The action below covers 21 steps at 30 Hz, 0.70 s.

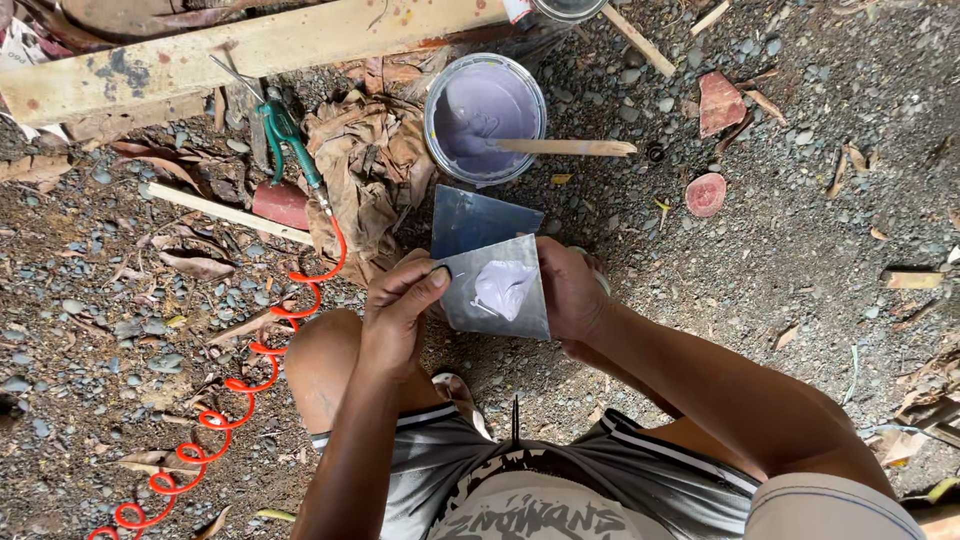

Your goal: The person scoops a purple paste from a bucket onto a putty knife and applies it into gaps between wooden planks. They then use a chisel to scrape and smooth the filled areas on the wooden surface.

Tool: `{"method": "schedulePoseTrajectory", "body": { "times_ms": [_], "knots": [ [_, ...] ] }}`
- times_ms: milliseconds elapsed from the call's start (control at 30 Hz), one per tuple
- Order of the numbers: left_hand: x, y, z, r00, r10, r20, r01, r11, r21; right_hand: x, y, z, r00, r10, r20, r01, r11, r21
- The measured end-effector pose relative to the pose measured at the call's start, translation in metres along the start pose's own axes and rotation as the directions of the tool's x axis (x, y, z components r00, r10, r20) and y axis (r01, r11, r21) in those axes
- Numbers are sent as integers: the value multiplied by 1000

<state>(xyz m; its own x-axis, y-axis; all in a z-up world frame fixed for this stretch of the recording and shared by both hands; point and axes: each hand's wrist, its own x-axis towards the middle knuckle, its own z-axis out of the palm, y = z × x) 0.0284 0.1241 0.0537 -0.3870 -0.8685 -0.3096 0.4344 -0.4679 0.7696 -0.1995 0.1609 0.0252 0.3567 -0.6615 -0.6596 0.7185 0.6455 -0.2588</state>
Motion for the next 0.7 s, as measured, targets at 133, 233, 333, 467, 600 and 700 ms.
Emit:
{"method": "schedulePoseTrajectory", "body": {
  "times_ms": [133, 233, 333, 467, 600, 700],
  "knots": [
    [0, -8, 6, 998, -44, 34, 43, 998, 39, 8, -9, -3, 1000, -5, -7, 5, 998, -60],
    [-1, -7, 10, 986, -167, -12, 167, 986, 17, -1, -38, 12, 989, -122, -81, 96, 959, -266],
    [-2, -4, 14, 971, -228, -73, 220, 970, -105, -16, -97, 30, 968, -209, -137, 144, 915, -377],
    [-1, -2, 15, 962, -198, -190, 158, 966, -206, -50, -167, 33, 922, -368, -122, 205, 730, -652],
    [2, 2, 5, 919, -171, -356, 89, 968, -234, -74, -201, 15, 836, -549, 13, 328, 480, -814],
    [5, 7, 1, 891, -145, -431, 50, 973, -224, -79, -226, -8, 753, -655, 63, 441, 431, -787]
  ]
}}
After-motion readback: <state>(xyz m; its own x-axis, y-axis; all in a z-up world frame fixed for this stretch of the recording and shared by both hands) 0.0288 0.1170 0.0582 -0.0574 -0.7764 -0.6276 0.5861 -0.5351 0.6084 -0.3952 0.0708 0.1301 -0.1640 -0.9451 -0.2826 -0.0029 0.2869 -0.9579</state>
